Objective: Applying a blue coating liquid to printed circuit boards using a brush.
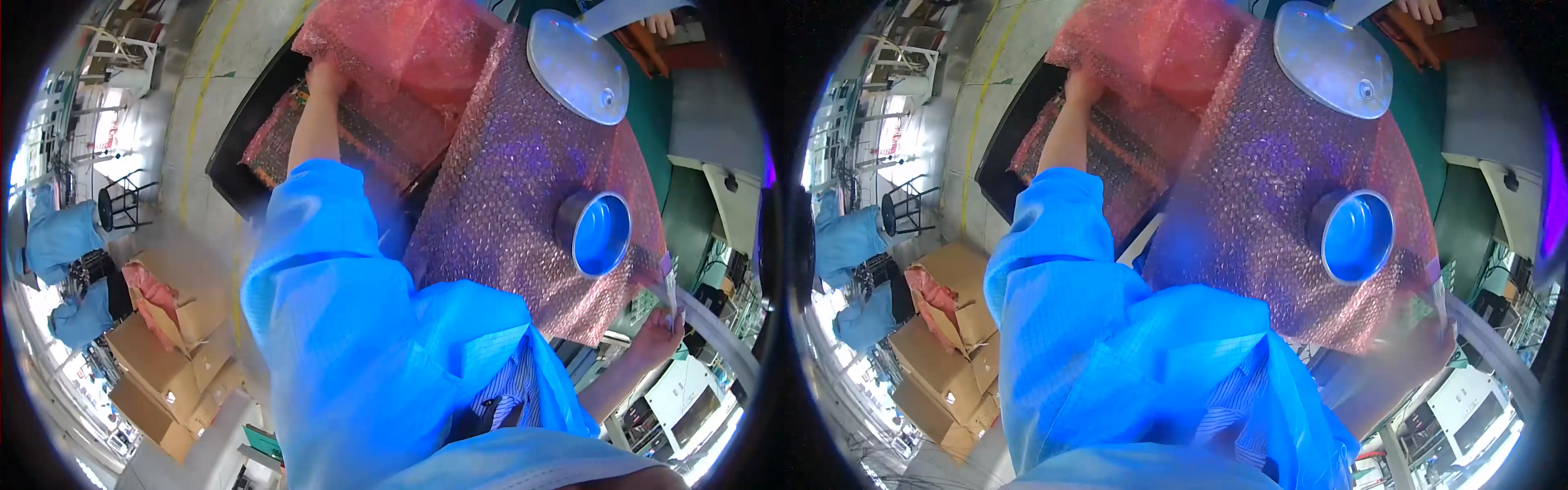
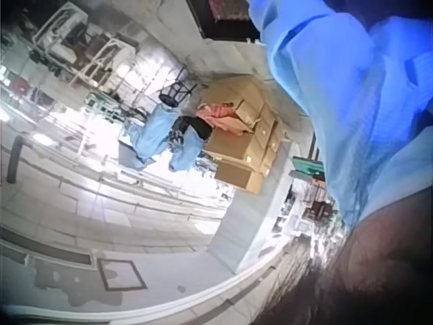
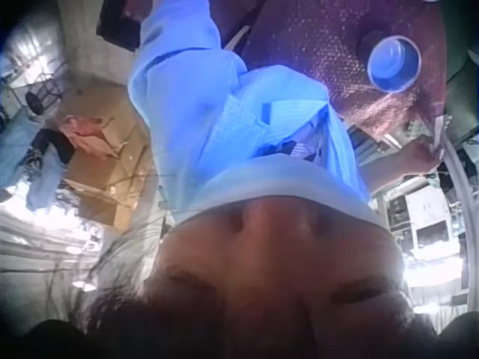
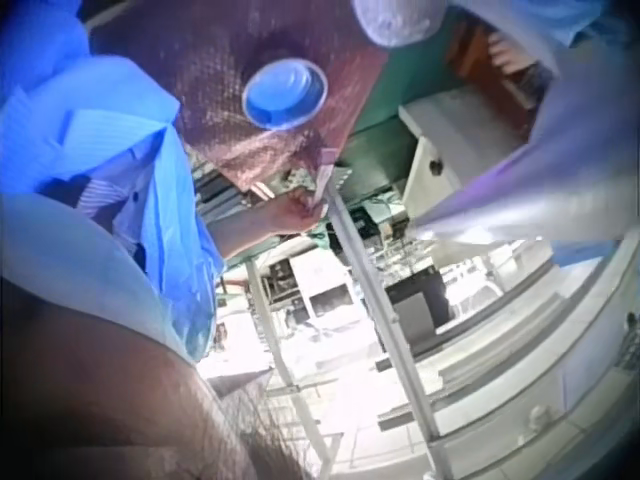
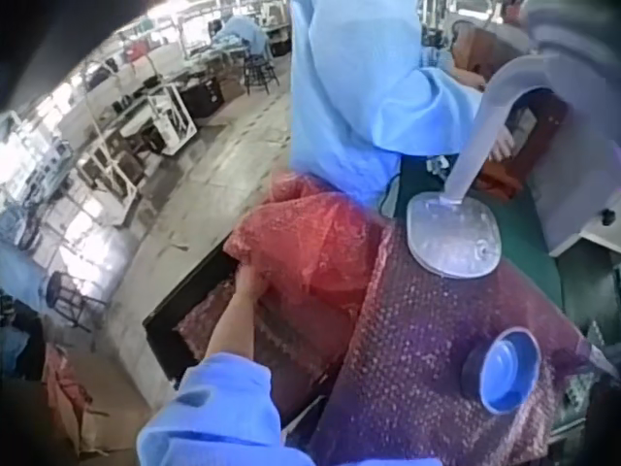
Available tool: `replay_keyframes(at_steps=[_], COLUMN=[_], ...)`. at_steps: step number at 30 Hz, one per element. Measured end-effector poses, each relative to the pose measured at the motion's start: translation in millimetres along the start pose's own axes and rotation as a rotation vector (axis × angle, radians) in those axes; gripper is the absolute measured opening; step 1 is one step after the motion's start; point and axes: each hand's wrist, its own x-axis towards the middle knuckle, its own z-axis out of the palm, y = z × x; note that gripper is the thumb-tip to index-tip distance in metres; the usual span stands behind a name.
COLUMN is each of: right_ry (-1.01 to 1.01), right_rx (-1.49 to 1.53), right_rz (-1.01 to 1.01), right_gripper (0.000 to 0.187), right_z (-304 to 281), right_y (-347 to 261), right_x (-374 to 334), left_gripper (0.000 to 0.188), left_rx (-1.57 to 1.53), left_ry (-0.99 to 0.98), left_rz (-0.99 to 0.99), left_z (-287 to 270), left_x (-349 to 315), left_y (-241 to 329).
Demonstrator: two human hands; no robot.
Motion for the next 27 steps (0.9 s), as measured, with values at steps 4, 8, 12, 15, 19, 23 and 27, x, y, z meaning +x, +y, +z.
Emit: replay_keyframes(at_steps=[4, 8, 12, 15, 19, 23, 27], right_ry=[0.048, -0.125, -0.199, -0.124, -0.025, -0.180, -0.181], right_rx=[-0.220, 0.277, 0.285, 0.165, 0.092, 0.324, 0.307], right_rz=[-0.039, 0.229, 0.238, 0.168, 0.137, 0.236, 0.252], right_gripper=[0.021, 0.019, 0.018, 0.017, 0.016, 0.018, 0.022], right_z=[9, 10, 1, -6, -7, 3, 10], right_y=[5, 4, 3, 6, 6, 1, -1], right_x=[-1, 0, 8, 15, 16, 11, 7], left_gripper=[0.046, 0.053, 0.061, 0.066, 0.062, 0.057, 0.056], left_rx=[0.216, 0.134, 0.302, 0.309, 0.305, 0.389, 0.422], left_ry=[-0.024, -0.073, -0.230, -0.250, -0.294, -0.176, -0.459], left_rz=[0.051, 0.066, -0.022, 0.063, 0.067, 0.051, 0.070], left_z=[-8, -13, -10, -2, 6, 28, 65], left_x=[5, 9, 25, 37, 41, 46, 66], left_y=[2, -2, -13, -17, -21, -42, -78])
